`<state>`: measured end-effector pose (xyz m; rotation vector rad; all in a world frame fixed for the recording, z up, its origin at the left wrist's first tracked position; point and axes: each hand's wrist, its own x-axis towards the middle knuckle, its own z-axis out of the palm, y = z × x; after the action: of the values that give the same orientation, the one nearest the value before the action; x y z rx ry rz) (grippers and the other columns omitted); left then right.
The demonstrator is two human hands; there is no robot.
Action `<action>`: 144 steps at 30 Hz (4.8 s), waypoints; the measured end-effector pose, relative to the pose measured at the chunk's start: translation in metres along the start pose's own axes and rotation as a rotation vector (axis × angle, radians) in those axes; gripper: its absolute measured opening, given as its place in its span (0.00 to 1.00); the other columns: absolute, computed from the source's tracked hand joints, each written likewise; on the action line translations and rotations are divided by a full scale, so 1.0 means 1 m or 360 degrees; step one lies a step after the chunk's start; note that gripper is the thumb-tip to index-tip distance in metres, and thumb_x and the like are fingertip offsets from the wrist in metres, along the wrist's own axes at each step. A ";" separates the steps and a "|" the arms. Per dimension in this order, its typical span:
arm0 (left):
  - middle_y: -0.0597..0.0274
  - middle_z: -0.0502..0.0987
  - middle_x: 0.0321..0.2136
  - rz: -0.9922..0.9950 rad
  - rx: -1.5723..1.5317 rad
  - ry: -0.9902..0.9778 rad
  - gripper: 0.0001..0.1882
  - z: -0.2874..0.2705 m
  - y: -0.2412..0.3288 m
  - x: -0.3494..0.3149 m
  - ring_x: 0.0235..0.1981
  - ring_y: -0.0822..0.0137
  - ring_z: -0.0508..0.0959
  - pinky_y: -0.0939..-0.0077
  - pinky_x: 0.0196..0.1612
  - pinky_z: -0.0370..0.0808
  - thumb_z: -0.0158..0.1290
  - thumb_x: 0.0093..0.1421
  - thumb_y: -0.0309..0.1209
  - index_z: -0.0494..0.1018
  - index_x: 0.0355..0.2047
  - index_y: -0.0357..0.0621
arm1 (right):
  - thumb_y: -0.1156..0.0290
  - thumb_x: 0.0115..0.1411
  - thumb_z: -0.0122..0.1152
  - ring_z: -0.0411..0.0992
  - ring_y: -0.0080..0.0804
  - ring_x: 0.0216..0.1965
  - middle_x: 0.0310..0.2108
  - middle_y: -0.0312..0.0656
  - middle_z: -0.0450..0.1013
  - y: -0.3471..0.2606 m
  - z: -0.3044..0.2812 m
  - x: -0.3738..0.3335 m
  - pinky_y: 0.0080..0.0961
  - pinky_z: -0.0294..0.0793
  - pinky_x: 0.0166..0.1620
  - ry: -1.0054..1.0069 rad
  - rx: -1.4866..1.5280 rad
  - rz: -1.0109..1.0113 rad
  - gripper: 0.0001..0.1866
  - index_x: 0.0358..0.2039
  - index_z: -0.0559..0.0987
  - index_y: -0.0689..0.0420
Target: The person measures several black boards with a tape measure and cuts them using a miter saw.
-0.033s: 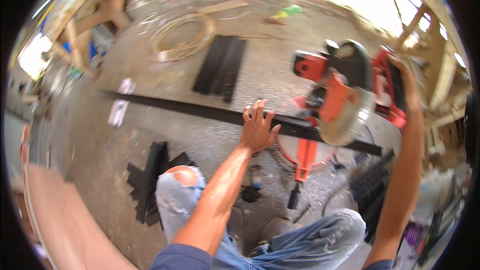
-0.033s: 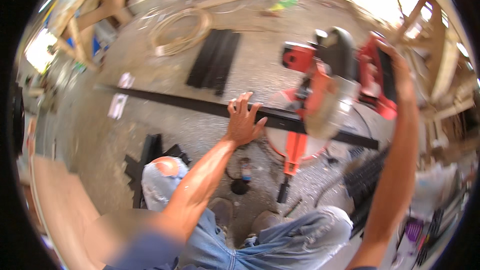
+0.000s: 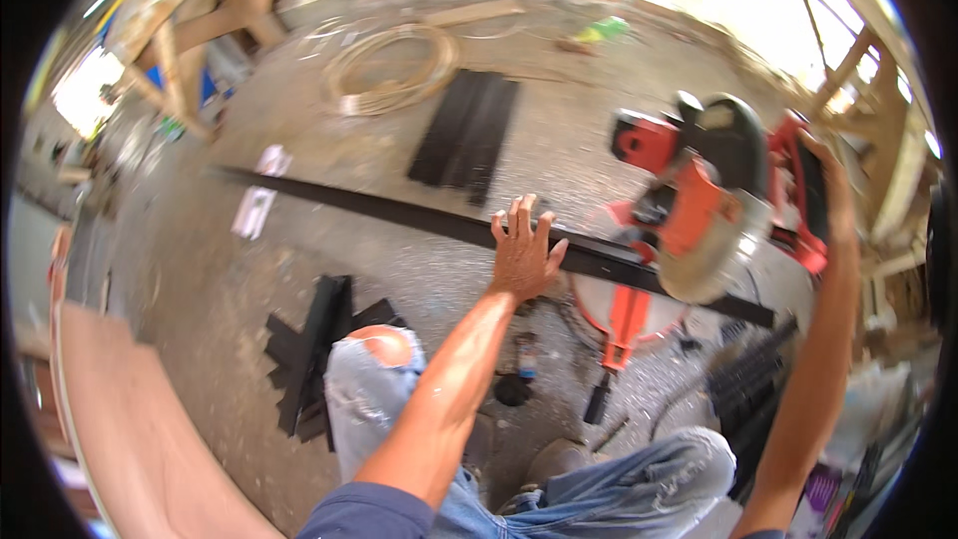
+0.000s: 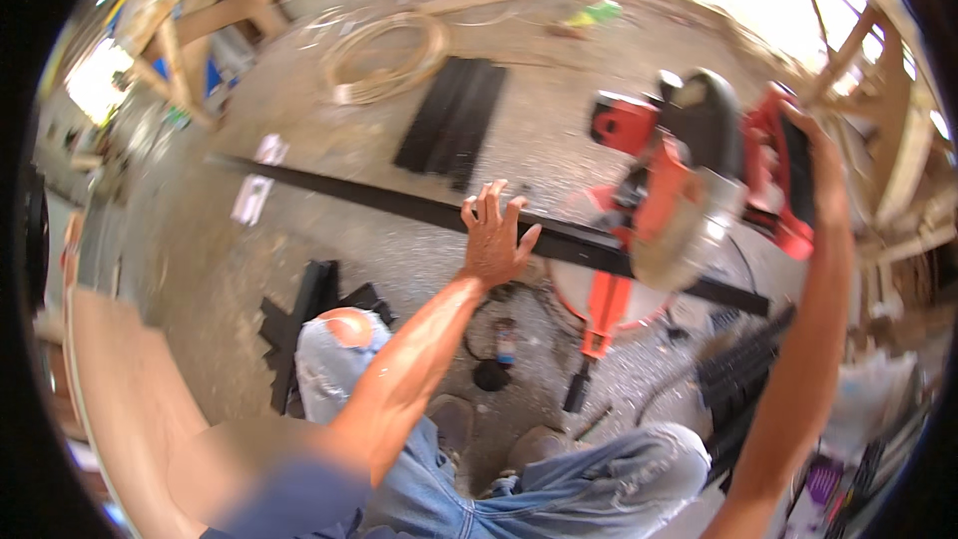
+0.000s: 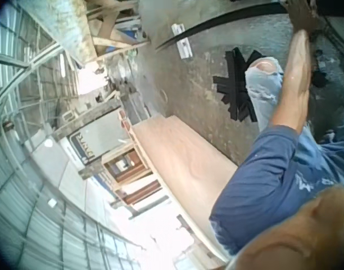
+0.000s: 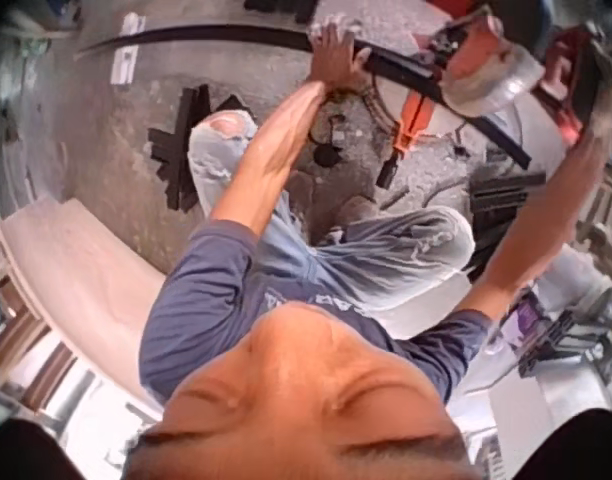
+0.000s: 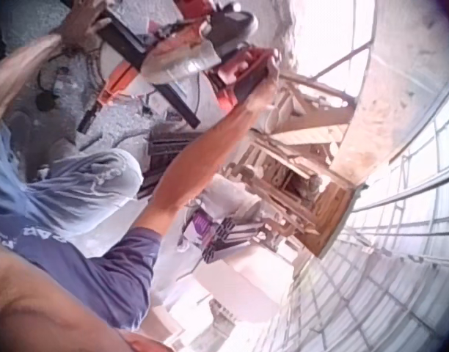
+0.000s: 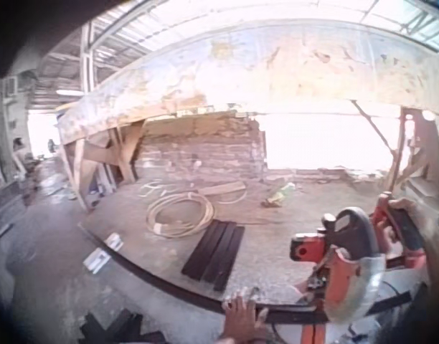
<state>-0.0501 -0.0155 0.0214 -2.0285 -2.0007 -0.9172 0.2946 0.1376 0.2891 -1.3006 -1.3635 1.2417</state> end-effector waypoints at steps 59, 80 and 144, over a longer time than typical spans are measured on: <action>0.62 0.80 0.34 -0.0575 -0.2485 -0.0581 0.10 -0.224 0.160 0.066 0.37 0.75 0.78 0.79 0.43 0.73 0.58 0.60 0.28 0.78 0.41 0.37 | 0.80 0.56 0.69 0.79 0.24 0.34 0.32 0.40 0.81 0.066 0.009 -0.243 0.23 0.80 0.37 0.0148 -0.0990 -0.0394 0.08 0.36 0.79 0.65; 0.62 0.79 0.30 -0.0725 -0.2314 -0.0515 0.10 -0.214 0.149 0.073 0.33 0.75 0.76 0.79 0.40 0.72 0.55 0.62 0.32 0.77 0.37 0.36 | 0.77 0.52 0.69 0.81 0.29 0.30 0.27 0.46 0.80 0.095 0.043 -0.222 0.25 0.82 0.35 0.0123 -0.1198 -0.0287 0.10 0.34 0.80 0.65; 0.67 0.71 0.19 -0.0608 -0.2368 -0.0522 0.13 -0.219 0.118 0.035 0.24 0.78 0.69 0.74 0.27 0.68 0.64 0.57 0.34 0.75 0.32 0.36 | 0.49 0.55 0.69 0.73 0.22 0.26 0.37 0.38 0.70 0.006 0.123 -0.235 0.18 0.72 0.29 -0.0020 -0.0199 -0.0302 0.29 0.44 0.70 0.59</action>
<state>-0.0096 -0.1090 0.2516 -2.3662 -2.0339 -2.9724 0.1953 -0.1081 0.2779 -1.2173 -1.5563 1.0513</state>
